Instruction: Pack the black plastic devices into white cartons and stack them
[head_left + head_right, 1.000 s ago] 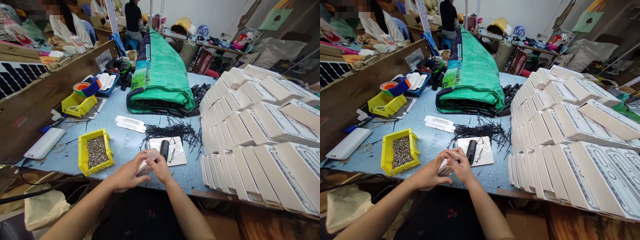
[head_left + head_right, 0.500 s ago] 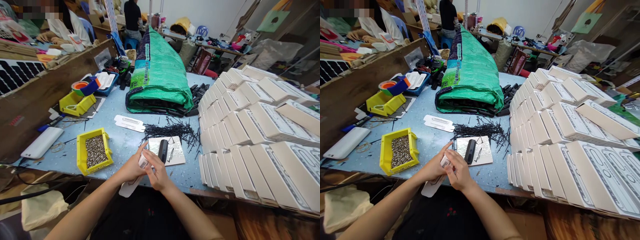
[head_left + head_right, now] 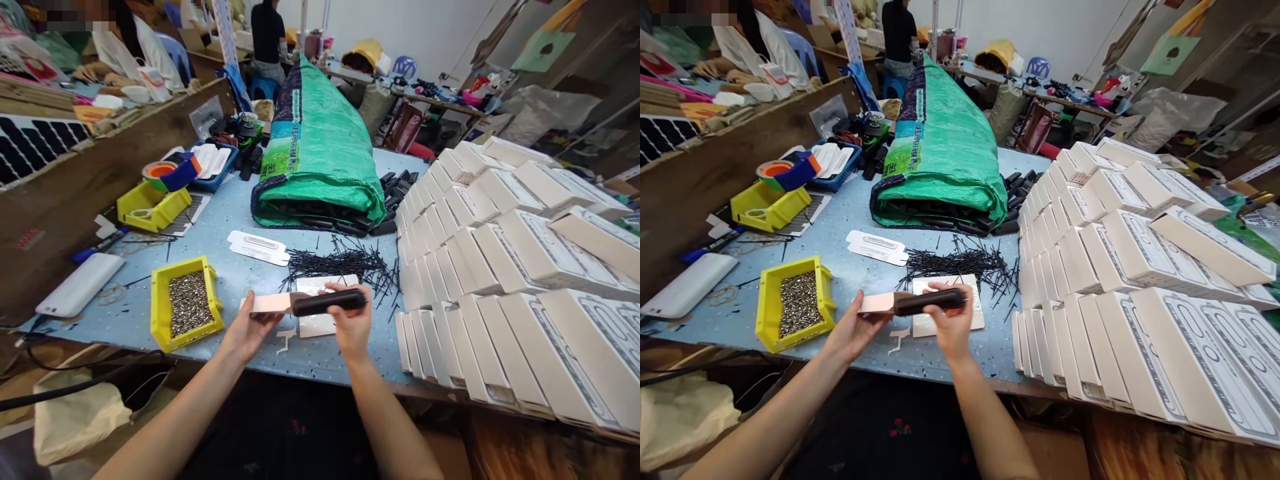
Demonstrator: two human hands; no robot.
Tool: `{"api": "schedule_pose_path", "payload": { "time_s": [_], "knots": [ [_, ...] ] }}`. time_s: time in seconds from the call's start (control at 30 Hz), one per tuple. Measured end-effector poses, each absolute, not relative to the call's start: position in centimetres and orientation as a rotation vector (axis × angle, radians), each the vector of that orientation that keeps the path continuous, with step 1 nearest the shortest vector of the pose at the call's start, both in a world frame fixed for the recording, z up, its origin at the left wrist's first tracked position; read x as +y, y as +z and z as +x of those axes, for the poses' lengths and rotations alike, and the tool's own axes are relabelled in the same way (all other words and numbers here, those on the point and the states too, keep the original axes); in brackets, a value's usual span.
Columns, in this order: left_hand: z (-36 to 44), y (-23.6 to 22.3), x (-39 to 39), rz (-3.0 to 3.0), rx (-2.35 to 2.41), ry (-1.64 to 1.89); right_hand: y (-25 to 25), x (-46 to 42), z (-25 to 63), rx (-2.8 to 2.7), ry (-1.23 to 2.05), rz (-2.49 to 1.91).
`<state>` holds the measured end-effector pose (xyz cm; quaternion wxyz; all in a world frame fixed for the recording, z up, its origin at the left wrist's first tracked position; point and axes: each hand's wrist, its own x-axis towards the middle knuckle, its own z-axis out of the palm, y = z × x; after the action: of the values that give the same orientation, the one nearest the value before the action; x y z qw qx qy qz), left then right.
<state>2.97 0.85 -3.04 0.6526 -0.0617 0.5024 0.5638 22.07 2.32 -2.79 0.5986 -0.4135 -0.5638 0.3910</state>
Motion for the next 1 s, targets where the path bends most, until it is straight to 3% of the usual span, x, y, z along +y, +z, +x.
{"api": "schedule_pose_path", "payload": {
  "time_s": [0.13,0.27,0.37,0.5,0.6,0.7,0.87,1.0],
  "knots": [
    [3.7,-3.8,-0.5,0.295,1.144,1.023,-3.0,1.1,19.1,-1.371,0.776,-0.986],
    [1.8,-5.0,-2.0,1.006,1.431,1.004,-2.8,0.1,19.9,-1.527,0.963,-0.935],
    [1.1,-5.6,-2.7,1.474,1.534,0.765,-2.9,0.4,22.7,-1.931,1.049,-0.907],
    [1.2,-5.7,-2.6,1.718,1.660,0.674,-4.8,2.7,28.3,-2.326,0.561,-1.195],
    [1.5,-5.7,-1.8,1.749,1.652,0.614,-6.5,4.2,31.0,-2.548,0.434,-1.159],
    [2.3,-6.0,-1.2,1.733,1.598,0.541,-6.7,4.2,29.9,-2.370,0.524,-1.070],
    [3.5,-7.0,-1.4,1.713,1.582,0.641,-4.2,1.7,23.2,-1.468,0.770,-1.170],
    [3.4,-7.5,-1.3,1.735,1.547,0.704,-3.5,0.8,20.4,-1.732,0.733,-1.173]
  ]
}}
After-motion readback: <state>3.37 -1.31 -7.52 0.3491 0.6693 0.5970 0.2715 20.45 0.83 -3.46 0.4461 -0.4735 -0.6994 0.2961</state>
